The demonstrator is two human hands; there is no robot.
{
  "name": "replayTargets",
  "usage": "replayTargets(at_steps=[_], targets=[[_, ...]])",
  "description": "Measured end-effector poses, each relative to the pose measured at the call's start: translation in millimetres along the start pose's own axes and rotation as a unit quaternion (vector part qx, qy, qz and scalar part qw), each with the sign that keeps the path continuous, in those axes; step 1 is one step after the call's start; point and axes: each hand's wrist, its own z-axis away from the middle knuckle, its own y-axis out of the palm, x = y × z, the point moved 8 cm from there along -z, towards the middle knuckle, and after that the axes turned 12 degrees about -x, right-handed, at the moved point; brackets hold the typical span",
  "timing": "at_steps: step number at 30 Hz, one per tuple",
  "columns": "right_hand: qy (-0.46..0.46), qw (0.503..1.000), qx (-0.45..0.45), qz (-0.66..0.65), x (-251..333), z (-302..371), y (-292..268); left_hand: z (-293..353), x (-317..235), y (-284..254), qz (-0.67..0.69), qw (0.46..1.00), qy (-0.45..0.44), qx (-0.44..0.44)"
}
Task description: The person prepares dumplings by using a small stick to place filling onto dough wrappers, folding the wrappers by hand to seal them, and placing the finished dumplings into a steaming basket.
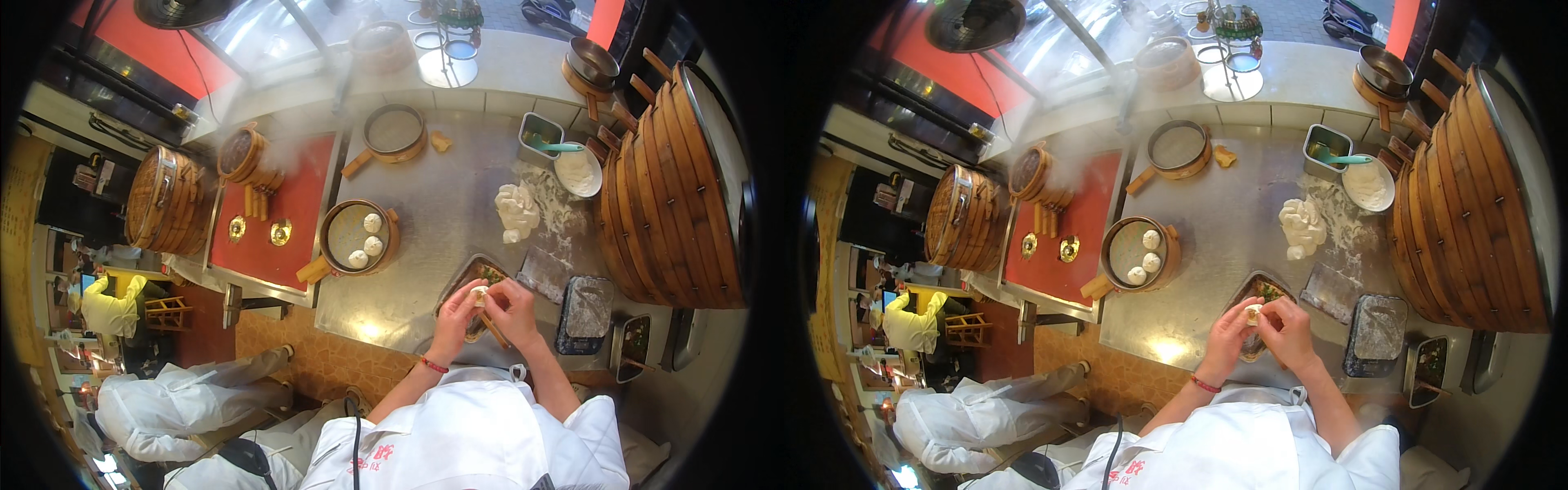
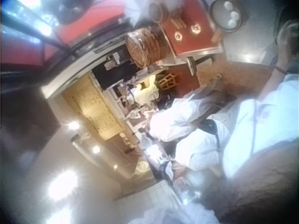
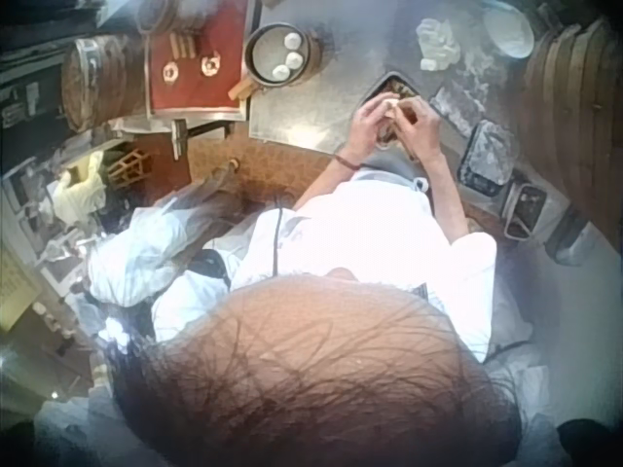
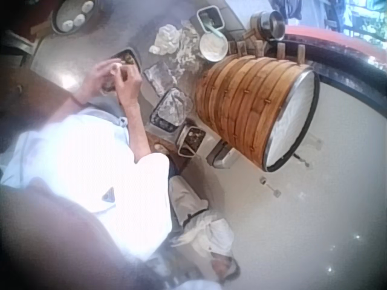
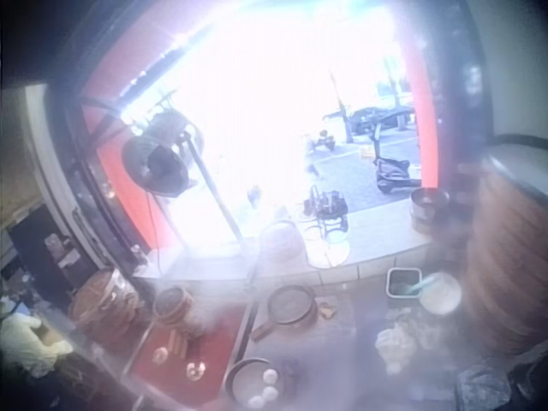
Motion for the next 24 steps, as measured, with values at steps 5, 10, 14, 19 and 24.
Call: replayTargets(at_steps=[5,10,14,19,24], targets=[[0.011,1.000,0.003,0.019,4.2,6.4,5.8,0.0,6.8,-9.5,-0.068,0.995,0.067,-0.032],[-0.128,0.990,0.021,0.061,25.9,8.3,7.3,2.4,-2.3,-14.3,-0.155,0.972,0.174,-0.044],[-0.120,0.989,0.041,0.073,31.6,5.9,8.0,11.2,-16.2,-10.6,-0.283,0.929,0.233,-0.048],[-0.131,0.989,0.040,0.060,29.3,6.4,8.3,15.1,-16.4,-4.5,-0.121,0.980,0.153,-0.029],[0.007,1.000,-0.002,-0.015,5.8,4.4,1.9,11.0,-7.8,-5.3,0.098,0.992,0.015,0.080]])
